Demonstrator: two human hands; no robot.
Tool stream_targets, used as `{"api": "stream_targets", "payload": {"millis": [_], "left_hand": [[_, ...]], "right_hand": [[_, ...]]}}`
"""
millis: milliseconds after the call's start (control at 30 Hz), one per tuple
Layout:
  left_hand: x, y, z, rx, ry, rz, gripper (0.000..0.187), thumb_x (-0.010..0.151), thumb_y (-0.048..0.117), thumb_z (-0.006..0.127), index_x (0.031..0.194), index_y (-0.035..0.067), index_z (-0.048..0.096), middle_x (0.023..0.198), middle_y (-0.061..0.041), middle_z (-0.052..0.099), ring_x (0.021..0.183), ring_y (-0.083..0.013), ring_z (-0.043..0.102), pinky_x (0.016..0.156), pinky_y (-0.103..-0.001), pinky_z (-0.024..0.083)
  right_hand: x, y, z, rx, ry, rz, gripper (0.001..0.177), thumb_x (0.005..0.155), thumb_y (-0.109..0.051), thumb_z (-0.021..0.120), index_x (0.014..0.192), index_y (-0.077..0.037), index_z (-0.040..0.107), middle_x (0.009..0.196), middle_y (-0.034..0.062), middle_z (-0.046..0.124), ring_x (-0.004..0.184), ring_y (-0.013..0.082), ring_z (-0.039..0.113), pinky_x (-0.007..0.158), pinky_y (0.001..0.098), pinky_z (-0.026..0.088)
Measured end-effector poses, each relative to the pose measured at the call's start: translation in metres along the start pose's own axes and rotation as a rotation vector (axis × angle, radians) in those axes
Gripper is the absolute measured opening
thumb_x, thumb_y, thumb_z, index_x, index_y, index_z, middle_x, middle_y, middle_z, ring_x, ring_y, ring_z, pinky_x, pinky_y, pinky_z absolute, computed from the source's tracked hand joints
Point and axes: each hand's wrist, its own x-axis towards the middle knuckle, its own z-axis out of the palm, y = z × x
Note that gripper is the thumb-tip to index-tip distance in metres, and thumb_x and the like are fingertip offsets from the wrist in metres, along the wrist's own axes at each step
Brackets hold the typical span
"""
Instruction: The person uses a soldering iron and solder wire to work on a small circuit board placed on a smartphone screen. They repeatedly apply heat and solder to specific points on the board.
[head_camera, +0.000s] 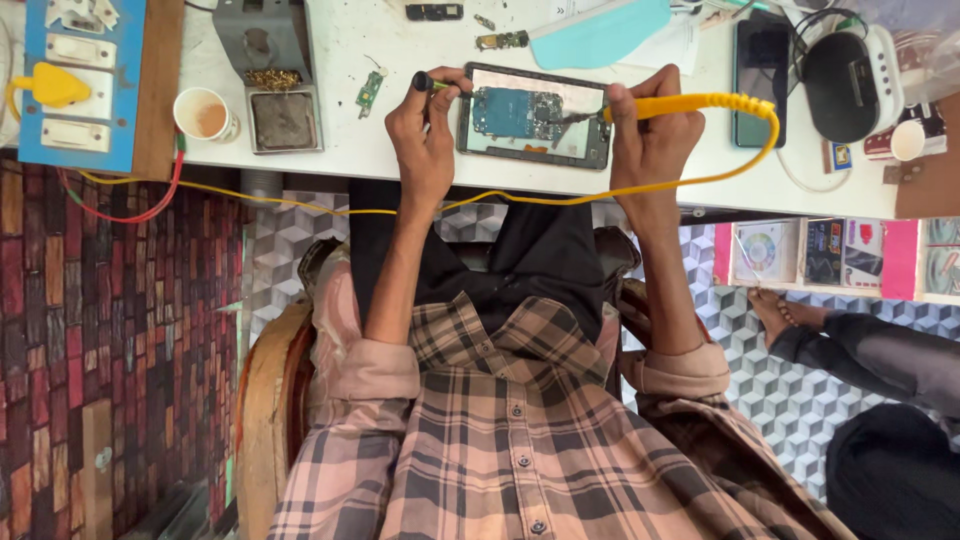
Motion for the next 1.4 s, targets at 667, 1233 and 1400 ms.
{"api": "stream_targets", "payload": {"millis": [667, 1233, 1400], "left_hand": [[-0.003, -0.003, 0.0, -0.051, -0.007, -0.091, 0.023, 0.113, 0.016, 0.055, 0.122, 0.001, 0.069, 0.097, -0.003, 0.076, 0.063, -0.0035, 0.043, 0.054, -0.024, 0.033], [-0.003, -0.002, 0.0, -0.054, -0.01, -0.083, 0.022, 0.116, 0.018, 0.055, 0.124, 0.002, 0.068, 0.101, -0.003, 0.076, 0.067, -0.0035, 0.044, 0.057, -0.025, 0.034], [-0.003, -0.001, -0.001, -0.018, -0.01, -0.111, 0.022, 0.112, 0.016, 0.054, 0.119, 0.002, 0.069, 0.098, -0.003, 0.076, 0.06, -0.0035, 0.038, 0.053, -0.024, 0.029]], "right_hand": [[-0.061, 0.138, 0.034, 0.97, 0.711, 0.448, 0.028, 0.109, -0.026, 0.058, 0.092, -0.006, 0.05, 0.065, -0.0002, 0.038, 0.048, 0.0089, 0.034, 0.041, 0.0263, 0.029], [-0.072, 0.134, 0.039, 0.908, 0.622, 0.433, 0.03, 0.112, -0.029, 0.051, 0.092, -0.006, 0.049, 0.069, 0.0022, 0.043, 0.048, 0.0107, 0.039, 0.041, 0.0277, 0.038], [-0.071, 0.135, 0.042, 0.905, 0.625, 0.403, 0.031, 0.112, -0.027, 0.05, 0.091, -0.005, 0.049, 0.07, 0.0022, 0.043, 0.048, 0.0103, 0.037, 0.041, 0.0277, 0.037]]}}
